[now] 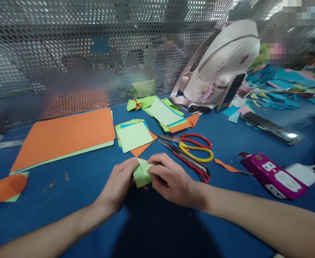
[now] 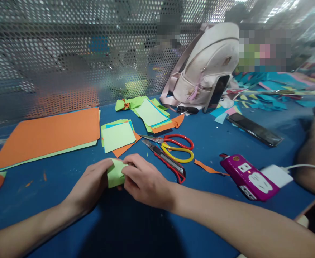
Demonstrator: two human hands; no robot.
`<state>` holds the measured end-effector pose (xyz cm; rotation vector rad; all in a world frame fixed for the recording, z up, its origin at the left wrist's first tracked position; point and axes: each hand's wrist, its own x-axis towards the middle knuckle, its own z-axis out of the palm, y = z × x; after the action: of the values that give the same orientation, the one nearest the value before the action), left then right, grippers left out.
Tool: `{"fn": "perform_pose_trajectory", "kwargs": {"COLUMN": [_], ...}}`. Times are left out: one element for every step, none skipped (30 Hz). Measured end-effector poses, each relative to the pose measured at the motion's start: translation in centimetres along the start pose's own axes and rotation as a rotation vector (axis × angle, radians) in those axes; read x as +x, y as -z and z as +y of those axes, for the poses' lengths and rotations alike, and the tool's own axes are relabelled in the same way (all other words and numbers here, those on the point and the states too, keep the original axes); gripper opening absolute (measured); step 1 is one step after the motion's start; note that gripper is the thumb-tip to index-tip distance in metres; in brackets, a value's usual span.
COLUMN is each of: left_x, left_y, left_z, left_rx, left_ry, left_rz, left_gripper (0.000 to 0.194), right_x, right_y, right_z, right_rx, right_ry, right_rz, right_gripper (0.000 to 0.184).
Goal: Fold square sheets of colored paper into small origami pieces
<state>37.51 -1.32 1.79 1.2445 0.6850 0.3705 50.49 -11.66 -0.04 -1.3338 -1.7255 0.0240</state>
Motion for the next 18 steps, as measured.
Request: {"fn": "perform_pose_trajectory", "kwargs": {"left_x": [0.05,0.1,0.14,0.17,0.18,0.18,0.18,0.17,0.17,0.17,0.17,0.18,0.2,0.22,0.25,0.27,0.28,0.28], "left_y": [-0.03,-0.05,-0.08,-0.1,-0.11,-0.11,-0.1,-0.07,-0.02,0.04,0.1,0.15,0.2,0.24,0.27,0.28,0.28,0.27], "left_z": [0.02,0.03,0.04,0.04,0.03,0.01,-0.02,-0.05,-0.09,-0.13,-0.18,-0.22,-0.27,-0.3,-0.32,-0.32,-0.29,-0.23], "left_rx": [-0.013,-0.026,-0.038,-0.049,-0.06,-0.072,-0.083,-0.093,-0.096,-0.088,-0.067,-0.034,0.002,0.034,0.059,0.077,0.091,0.109], "left_ry": [0.002,0.005,0.009,0.011,0.014,0.016,0.019,0.022,0.024,0.025,0.024,0.021,0.018,0.017,0.018,0.017,0.014,0.005], "left_rz": [0.001,0.002,0.005,0.008,0.007,0.005,0.001,-0.007,-0.016,-0.024,-0.027,-0.024,-0.02,-0.015,-0.01,-0.006,0.001,0.009], "left_gripper": [0.022,0.022,0.022,0.023,0.023,0.022,0.022,0.023,0.023,0.023,0.024,0.025,0.027,0.029,0.03,0.031,0.032,0.032], "right_x": [0.01,0.01,0.0,0.0,-0.02,-0.03,-0.05,-0.07,-0.08,-0.1,-0.11,-0.12,-0.13,-0.14,-0.15,-0.14,-0.13,-0.1], "right_y": [-0.01,-0.01,-0.01,0.0,0.02,0.03,0.05,0.06,0.06,0.06,0.04,0.02,-0.01,-0.05,-0.08,-0.11,-0.13,-0.13], "right_z": [0.02,0.03,0.02,0.0,-0.03,-0.07,-0.1,-0.11,-0.12,-0.11,-0.1,-0.07,-0.04,-0.02,-0.01,-0.02,-0.03,-0.06], "right_rx": [-0.002,-0.006,-0.011,-0.016,-0.022,-0.028,-0.032,-0.033,-0.032,-0.032,-0.033,-0.036,-0.041,-0.046,-0.05,-0.051,-0.05,-0.046], "right_ry": [0.002,0.002,0.002,-0.001,-0.006,-0.01,-0.016,-0.023,-0.027,-0.028,-0.024,-0.017,-0.008,0.001,0.009,0.015,0.021,0.027], "right_rz": [-0.002,-0.004,-0.006,-0.008,-0.01,-0.01,-0.012,-0.013,-0.014,-0.017,-0.02,-0.021,-0.021,-0.019,-0.017,-0.013,-0.011,-0.007], "right_gripper": [0.012,0.011,0.011,0.011,0.012,0.013,0.014,0.014,0.014,0.014,0.014,0.013,0.013,0.013,0.014,0.014,0.015,0.016]}}
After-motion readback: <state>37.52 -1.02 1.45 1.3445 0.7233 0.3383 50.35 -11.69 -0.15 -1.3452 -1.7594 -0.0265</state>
